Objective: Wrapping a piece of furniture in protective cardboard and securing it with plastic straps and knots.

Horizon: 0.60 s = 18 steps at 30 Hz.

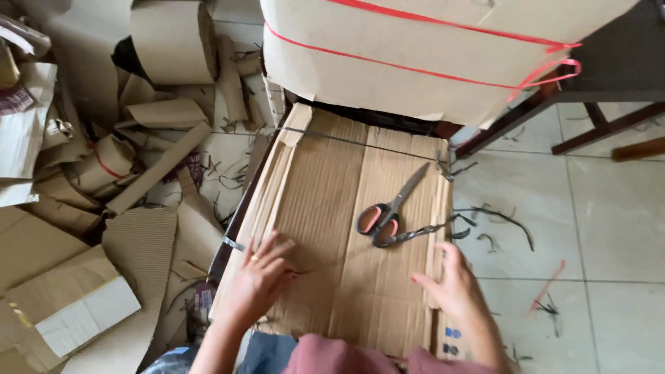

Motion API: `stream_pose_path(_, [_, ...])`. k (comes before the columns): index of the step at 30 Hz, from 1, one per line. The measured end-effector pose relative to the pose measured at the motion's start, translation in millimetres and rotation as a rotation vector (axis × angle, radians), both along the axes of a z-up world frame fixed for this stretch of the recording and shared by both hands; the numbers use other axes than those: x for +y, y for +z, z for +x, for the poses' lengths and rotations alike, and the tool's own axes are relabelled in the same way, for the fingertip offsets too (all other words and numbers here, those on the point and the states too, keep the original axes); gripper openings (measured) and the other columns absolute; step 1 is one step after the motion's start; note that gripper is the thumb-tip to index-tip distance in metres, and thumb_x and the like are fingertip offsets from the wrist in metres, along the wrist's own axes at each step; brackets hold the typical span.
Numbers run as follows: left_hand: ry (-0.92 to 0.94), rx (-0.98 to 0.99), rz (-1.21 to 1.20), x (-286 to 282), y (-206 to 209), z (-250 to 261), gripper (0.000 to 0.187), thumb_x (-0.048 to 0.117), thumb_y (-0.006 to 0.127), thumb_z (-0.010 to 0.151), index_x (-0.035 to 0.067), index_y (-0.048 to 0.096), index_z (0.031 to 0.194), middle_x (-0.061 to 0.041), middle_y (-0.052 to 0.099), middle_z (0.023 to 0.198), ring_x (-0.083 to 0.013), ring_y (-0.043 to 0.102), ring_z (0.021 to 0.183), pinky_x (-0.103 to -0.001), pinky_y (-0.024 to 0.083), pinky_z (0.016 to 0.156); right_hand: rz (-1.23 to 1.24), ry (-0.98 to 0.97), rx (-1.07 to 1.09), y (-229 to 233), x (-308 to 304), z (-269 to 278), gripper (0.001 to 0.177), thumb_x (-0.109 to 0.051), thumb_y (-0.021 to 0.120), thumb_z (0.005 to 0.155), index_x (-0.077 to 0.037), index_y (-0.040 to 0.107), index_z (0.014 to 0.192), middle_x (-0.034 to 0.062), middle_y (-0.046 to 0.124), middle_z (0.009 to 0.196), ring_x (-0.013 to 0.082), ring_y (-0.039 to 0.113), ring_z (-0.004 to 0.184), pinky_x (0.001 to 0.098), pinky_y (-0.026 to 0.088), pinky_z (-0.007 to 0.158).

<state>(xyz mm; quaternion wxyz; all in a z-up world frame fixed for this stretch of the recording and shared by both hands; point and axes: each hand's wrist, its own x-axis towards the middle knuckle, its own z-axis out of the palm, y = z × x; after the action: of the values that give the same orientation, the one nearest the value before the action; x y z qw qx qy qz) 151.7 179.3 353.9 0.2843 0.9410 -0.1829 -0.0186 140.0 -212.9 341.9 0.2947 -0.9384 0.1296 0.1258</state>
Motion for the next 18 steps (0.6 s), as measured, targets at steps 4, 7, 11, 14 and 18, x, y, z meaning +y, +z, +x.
stream_pose_path(4, [0.021,-0.1,-0.086,-28,-8,-7,0.011,0.024,0.068,0.087,0.016,0.068,0.08,0.007,0.067,0.137,-0.0211,0.049,0.142,-0.054,0.022,0.122,0.025,0.384,-0.606,-16,26,29,0.074,-0.008,0.084,0.077,-0.002,0.042,0.138,0.0155,0.065,0.122,0.009,0.044,0.052,0.0178,0.045,0.039])
stream_pose_path(7, [0.099,-0.117,-0.123,-31,2,-4,0.007,0.019,0.07,0.084,0.013,0.073,0.081,0.009,0.073,0.127,-0.0184,0.058,0.134,-0.05,0.031,0.12,-0.149,0.438,-0.643,-26,43,29,0.074,-0.017,0.08,0.089,-0.018,0.042,0.152,-0.0028,0.057,0.077,0.0059,0.043,0.047,0.019,0.033,0.037])
stream_pose_path(11, [0.071,-0.132,-0.154,-23,-2,-2,0.005,0.019,0.071,0.084,0.014,0.071,0.082,0.006,0.074,0.126,-0.019,0.06,0.132,-0.052,0.029,0.119,-0.183,0.368,-0.637,-6,64,30,0.041,-0.01,0.078,0.077,-0.015,0.074,0.118,0.0054,0.067,0.078,0.0227,0.062,0.053,0.0364,0.049,0.049])
stream_pose_path(14, [0.034,-0.154,-0.158,-21,-2,6,0.007,0.021,0.071,0.085,0.016,0.072,0.082,0.005,0.074,0.126,-0.0193,0.059,0.131,-0.054,0.026,0.12,-0.167,0.243,-0.752,-13,88,53,0.037,-0.012,0.081,0.076,-0.015,0.077,0.113,0.002,0.073,0.082,0.0185,0.063,0.055,0.0327,0.049,0.05])
stream_pose_path(18, [-0.031,-0.227,-0.265,-12,11,-1,0.011,0.018,0.07,0.088,0.013,0.073,0.097,0.005,0.079,0.101,-0.0153,0.07,0.112,-0.042,0.042,0.109,-0.04,0.038,-0.876,-31,111,59,0.061,-0.007,0.089,0.072,-0.009,0.065,0.128,0.0062,0.074,0.086,0.0155,0.064,0.06,0.0285,0.047,0.049])
